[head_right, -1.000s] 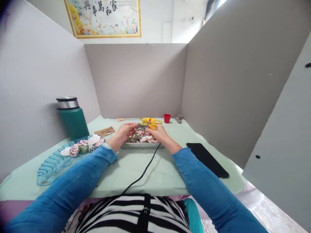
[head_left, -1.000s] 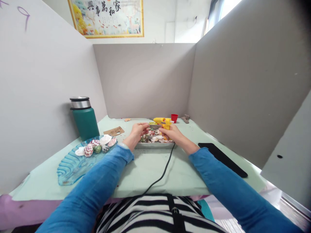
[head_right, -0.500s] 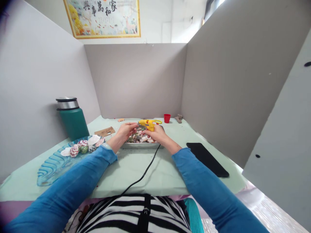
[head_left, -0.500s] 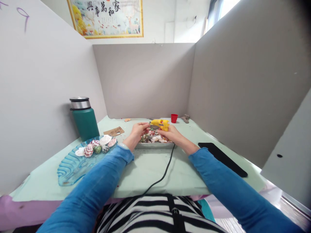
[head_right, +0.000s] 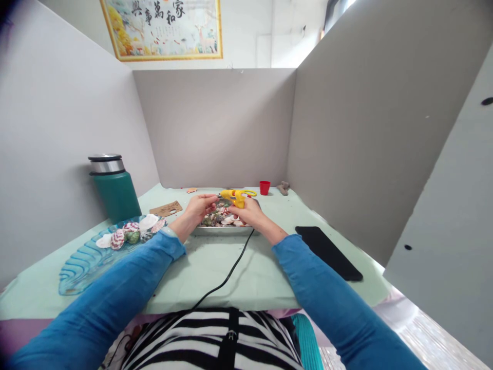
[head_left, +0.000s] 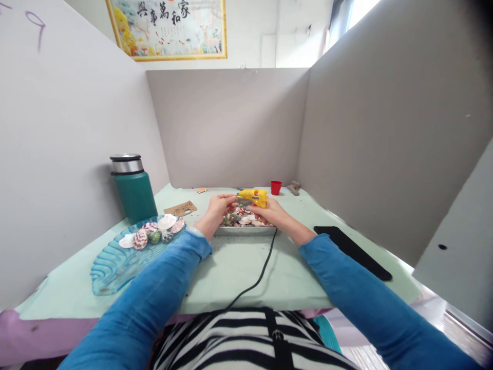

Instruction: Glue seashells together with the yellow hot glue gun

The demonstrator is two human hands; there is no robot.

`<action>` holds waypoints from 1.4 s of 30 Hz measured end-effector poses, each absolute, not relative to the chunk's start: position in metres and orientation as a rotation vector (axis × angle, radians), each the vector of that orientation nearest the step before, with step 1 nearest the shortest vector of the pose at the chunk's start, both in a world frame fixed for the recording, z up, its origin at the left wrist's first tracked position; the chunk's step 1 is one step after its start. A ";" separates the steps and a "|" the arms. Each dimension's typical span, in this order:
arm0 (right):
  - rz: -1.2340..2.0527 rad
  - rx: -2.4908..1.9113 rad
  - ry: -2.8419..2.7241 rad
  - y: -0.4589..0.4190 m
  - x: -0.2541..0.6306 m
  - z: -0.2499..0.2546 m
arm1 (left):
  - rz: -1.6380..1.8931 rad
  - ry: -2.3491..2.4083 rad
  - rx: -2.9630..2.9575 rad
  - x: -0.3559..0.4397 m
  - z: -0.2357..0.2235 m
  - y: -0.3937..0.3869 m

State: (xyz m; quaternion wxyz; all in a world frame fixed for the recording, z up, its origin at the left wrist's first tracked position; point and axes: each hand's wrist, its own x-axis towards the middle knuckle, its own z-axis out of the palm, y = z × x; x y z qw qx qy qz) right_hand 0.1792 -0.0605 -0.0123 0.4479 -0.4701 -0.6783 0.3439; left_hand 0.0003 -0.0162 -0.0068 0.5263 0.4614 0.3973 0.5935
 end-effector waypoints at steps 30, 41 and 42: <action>0.849 -1.214 -1.692 -0.066 0.178 -0.009 | 1.419 0.986 1.145 0.002 -0.006 -0.020; 0.836 -1.224 -1.708 -0.066 0.178 -0.009 | 1.420 0.998 1.139 0.002 -0.006 -0.019; 0.837 -1.226 -1.709 -0.066 0.178 -0.009 | 1.419 0.997 1.137 0.002 -0.006 -0.019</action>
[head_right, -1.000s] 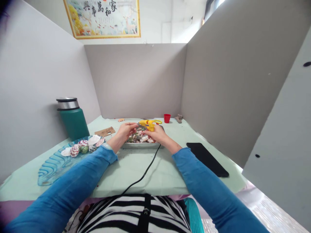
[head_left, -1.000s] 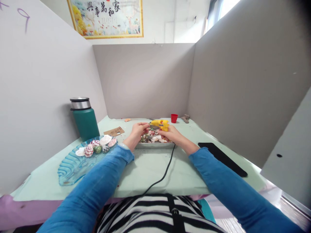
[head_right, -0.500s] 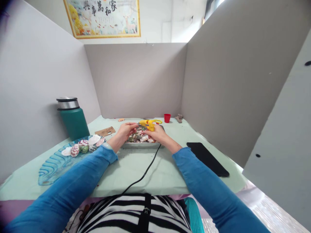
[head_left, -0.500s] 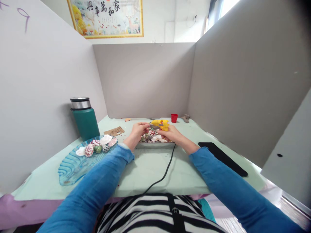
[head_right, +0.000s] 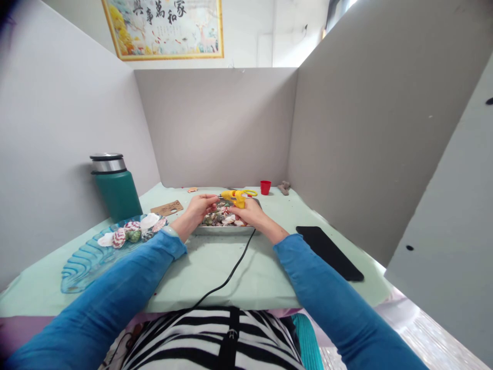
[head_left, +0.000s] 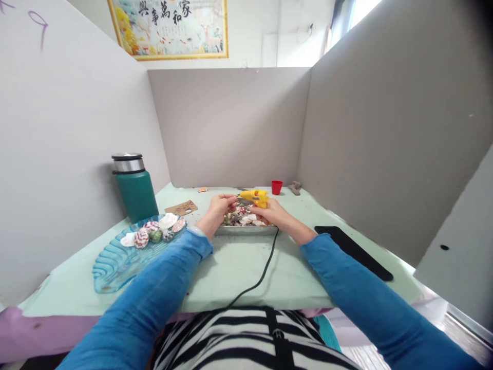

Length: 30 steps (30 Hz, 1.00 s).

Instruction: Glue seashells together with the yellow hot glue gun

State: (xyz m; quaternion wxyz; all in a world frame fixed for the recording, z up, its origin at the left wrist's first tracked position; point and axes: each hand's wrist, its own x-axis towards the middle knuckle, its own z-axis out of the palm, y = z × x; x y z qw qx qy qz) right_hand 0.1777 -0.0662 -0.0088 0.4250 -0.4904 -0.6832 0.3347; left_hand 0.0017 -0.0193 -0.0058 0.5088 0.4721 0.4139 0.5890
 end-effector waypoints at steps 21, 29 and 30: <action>0.838 -1.235 -1.726 -0.067 0.178 -0.009 | 1.410 1.026 1.129 0.002 -0.005 -0.020; 0.839 -1.229 -1.727 -0.065 0.179 -0.009 | 1.414 1.027 1.124 0.003 -0.005 -0.020; 0.838 -1.227 -1.726 -0.065 0.179 -0.009 | 1.415 1.028 1.119 0.002 -0.005 -0.020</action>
